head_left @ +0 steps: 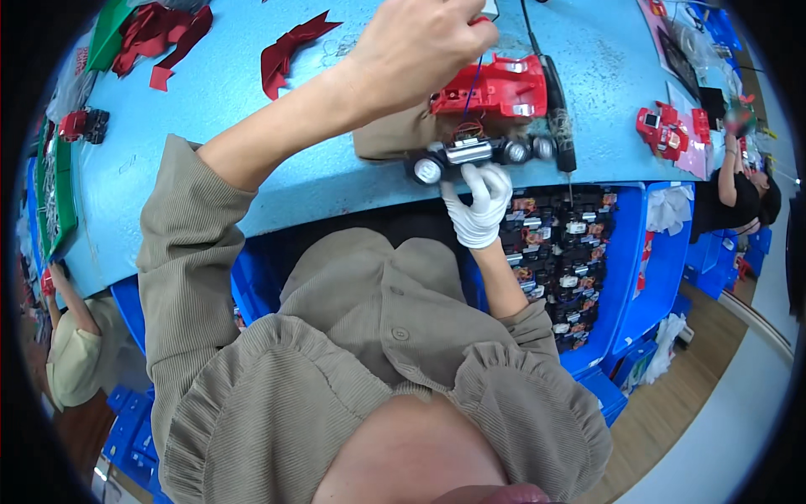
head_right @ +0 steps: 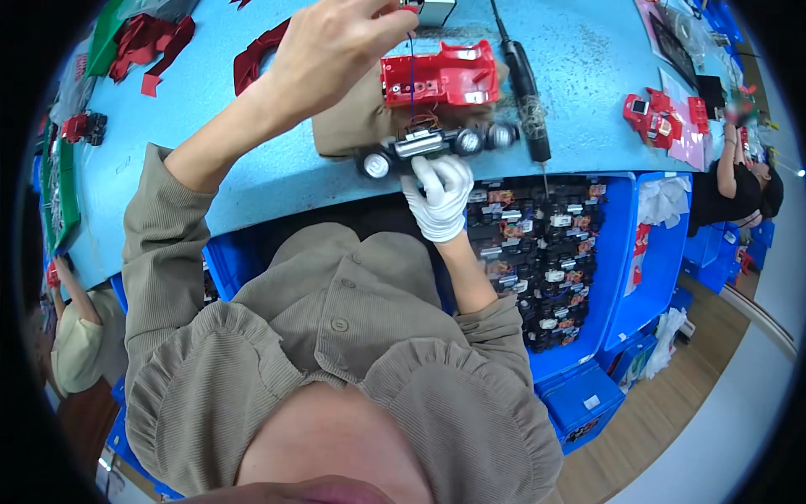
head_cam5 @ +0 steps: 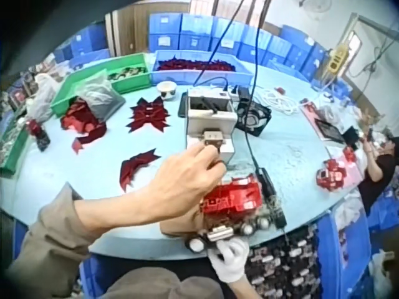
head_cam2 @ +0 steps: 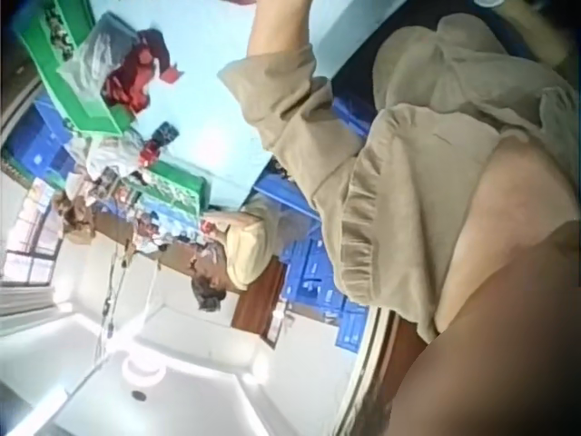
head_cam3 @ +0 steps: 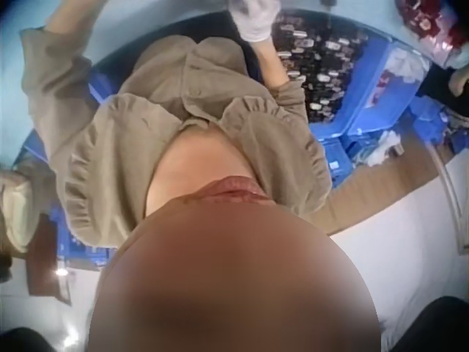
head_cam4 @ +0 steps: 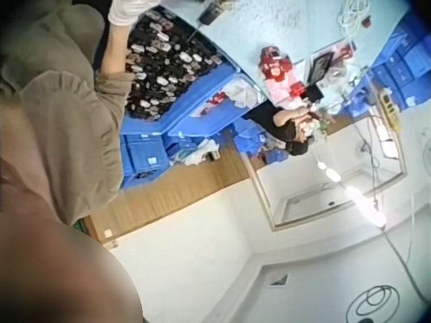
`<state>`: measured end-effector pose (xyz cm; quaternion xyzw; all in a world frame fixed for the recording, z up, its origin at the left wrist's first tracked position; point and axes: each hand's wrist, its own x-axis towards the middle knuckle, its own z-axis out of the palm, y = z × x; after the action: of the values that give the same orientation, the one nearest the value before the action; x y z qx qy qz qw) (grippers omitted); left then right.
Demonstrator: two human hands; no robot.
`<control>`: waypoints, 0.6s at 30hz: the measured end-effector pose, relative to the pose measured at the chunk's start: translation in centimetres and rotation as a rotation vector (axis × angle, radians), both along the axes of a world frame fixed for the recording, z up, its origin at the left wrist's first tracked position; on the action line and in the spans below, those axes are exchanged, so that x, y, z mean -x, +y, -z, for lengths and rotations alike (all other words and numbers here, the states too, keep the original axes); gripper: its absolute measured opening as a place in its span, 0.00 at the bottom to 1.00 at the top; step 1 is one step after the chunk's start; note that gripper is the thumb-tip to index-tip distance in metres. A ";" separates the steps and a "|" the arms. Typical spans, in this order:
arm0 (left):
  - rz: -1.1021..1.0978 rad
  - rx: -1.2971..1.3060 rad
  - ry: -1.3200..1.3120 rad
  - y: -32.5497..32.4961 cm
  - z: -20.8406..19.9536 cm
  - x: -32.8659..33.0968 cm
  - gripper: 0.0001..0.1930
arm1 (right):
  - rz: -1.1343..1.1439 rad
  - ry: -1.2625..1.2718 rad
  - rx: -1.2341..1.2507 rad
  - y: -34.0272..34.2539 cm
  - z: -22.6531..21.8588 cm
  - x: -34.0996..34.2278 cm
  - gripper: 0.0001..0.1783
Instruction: Assembling plastic toy trucks at a factory workbench using a pneumatic screwdriver.
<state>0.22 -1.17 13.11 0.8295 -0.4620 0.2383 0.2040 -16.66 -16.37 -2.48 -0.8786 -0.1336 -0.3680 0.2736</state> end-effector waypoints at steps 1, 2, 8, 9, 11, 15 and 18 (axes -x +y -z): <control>-0.005 -0.015 0.035 0.4 0.4 -0.4 0.04 | 0.004 0.009 -0.016 0.3 0.2 0.2 0.28; -0.004 -0.033 0.069 0.8 0.7 -0.8 0.04 | 0.027 0.037 -0.002 0.5 0.2 0.4 0.29; 0.021 -0.237 0.526 0.6 1.0 -1.4 0.05 | 0.083 0.006 -0.018 -1.8 -1.0 1.3 0.31; 0.023 -0.221 0.609 0.2 0.6 -1.2 0.06 | 0.121 -0.068 0.011 -2.9 -1.5 1.2 0.31; -0.003 -0.211 0.761 -0.2 -0.5 -0.9 0.06 | 0.409 -0.064 -0.081 -3.8 -4.3 -0.6 0.35; 0.115 -0.118 0.408 -0.6 2.7 -1.6 0.10 | 0.115 0.382 -0.299 -8.9 -3.9 -2.2 0.34; 0.034 -0.175 0.456 -1.6 3.3 -1.3 0.08 | -0.019 0.468 -0.424 -9.7 -3.3 -2.7 0.31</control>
<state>1.48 -2.75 9.83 0.8684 -0.4370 0.0008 0.2344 -13.99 -26.07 0.85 -0.8615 0.0043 -0.1727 0.4774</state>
